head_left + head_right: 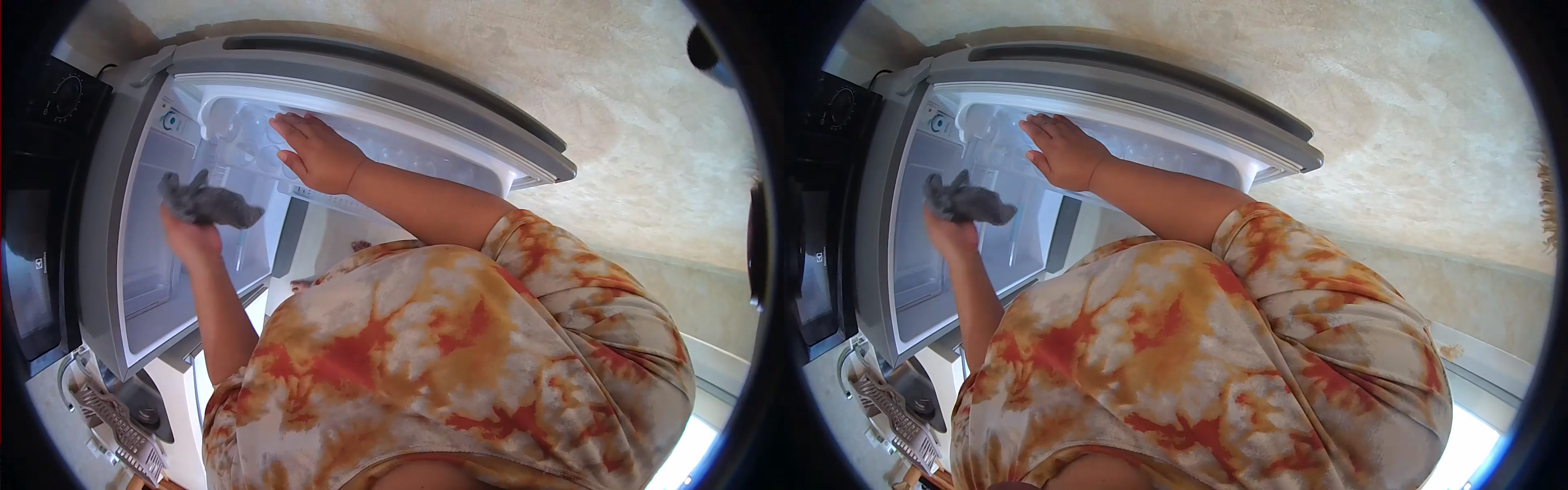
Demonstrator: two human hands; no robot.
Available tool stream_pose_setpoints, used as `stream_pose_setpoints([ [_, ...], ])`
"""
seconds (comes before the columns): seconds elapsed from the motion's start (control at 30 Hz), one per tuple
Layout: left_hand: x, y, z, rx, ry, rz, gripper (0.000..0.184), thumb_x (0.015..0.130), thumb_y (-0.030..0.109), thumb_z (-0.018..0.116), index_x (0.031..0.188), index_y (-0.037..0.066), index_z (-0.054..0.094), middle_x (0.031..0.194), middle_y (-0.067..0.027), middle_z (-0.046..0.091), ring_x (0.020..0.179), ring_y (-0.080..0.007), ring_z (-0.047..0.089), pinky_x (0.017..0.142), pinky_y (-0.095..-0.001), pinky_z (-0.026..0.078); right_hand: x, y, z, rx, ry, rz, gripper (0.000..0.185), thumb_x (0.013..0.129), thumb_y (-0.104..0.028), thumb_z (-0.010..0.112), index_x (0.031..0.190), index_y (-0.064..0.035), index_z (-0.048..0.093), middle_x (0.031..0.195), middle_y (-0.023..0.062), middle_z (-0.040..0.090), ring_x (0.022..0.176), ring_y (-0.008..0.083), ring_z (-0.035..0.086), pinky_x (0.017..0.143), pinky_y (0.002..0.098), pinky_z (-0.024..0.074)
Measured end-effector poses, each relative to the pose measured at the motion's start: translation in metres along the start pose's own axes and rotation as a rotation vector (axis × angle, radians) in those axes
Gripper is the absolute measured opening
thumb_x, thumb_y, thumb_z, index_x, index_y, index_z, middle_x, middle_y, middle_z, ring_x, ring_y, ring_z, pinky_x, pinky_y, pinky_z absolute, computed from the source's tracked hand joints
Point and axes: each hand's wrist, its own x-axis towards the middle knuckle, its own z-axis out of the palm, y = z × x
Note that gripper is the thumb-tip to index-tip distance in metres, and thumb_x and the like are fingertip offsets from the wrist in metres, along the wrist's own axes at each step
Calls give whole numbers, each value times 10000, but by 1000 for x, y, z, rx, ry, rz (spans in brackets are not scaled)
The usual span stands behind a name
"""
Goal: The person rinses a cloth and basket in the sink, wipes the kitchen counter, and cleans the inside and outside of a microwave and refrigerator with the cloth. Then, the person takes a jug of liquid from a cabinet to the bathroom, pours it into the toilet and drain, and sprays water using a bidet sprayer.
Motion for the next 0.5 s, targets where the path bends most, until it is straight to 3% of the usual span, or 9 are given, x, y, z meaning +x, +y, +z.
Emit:
stream_pose_setpoints([
  [0.03,2,-14,2,112,46,-37,367,951,286,360,1165,35,521,1077,-163,591,987,-286,576,853,-393,455,0,0,1,6,2,0,460,931,-236,447,1316,-1,358,1313,198,429,1236,348,396,1066,444,278],
  [0.07,10,-34,-2,623,-55,166,362,950,295,390,1165,37,525,1052,-179,593,964,-268,576,857,-371,448,0,0,1,-4,19,-14,460,927,-234,452,1314,-1,362,1308,201,432,1230,352,399,1063,446,281],
  [0.1,-3,-30,27,1158,-247,206,360,947,286,403,1180,39,524,1107,-192,578,1035,-296,559,916,-367,417,0,1,1,-15,35,-29,460,923,-231,456,1311,-1,367,1303,204,434,1224,357,402,1060,447,284],
  [0.13,11,-50,25,1706,-476,563,371,941,291,403,1201,58,528,1213,-170,542,1131,-336,510,967,-442,375,-1,1,0,-13,37,-30,460,923,-231,456,1311,-1,367,1303,204,434,1224,357,402,1060,447,284],
  [0.17,1,-57,55,1940,-492,482,406,917,280,432,1250,57,490,1309,-159,482,1216,-358,438,992,-550,310,-1,1,0,8,57,-39,461,919,-229,459,1309,1,371,1300,210,435,1221,361,403,1055,446,289],
  [0.3,3,-72,76,2097,-519,616,472,888,258,461,1289,11,432,1331,-188,448,1253,-344,399,976,-621,276,-1,1,0,46,88,-14,466,909,-222,468,1307,2,376,1281,226,449,1206,377,414,1039,432,309],
  [0.37,12,-78,74,2230,-582,686,467,879,217,439,1287,-9,406,1316,-207,429,1186,-364,439,938,-641,306,0,0,-3,107,98,14,466,911,-221,464,1309,1,374,1280,228,452,1198,382,420,1034,425,317],
  [0.47,-20,-79,85,2203,-571,496,494,863,186,445,1290,-56,381,1249,-246,454,1156,-386,449,959,-624,298,2,3,-8,184,141,18,448,919,-216,458,1305,-2,382,1271,230,468,1173,386,444,1013,405,346],
  [0.5,-27,-86,84,2151,-521,671,476,846,176,458,1247,-77,409,1193,-264,472,1135,-409,454,958,-616,303,4,4,-8,228,150,43,433,924,-217,453,1295,-1,394,1263,229,476,1167,383,450,1005,402,353],
])
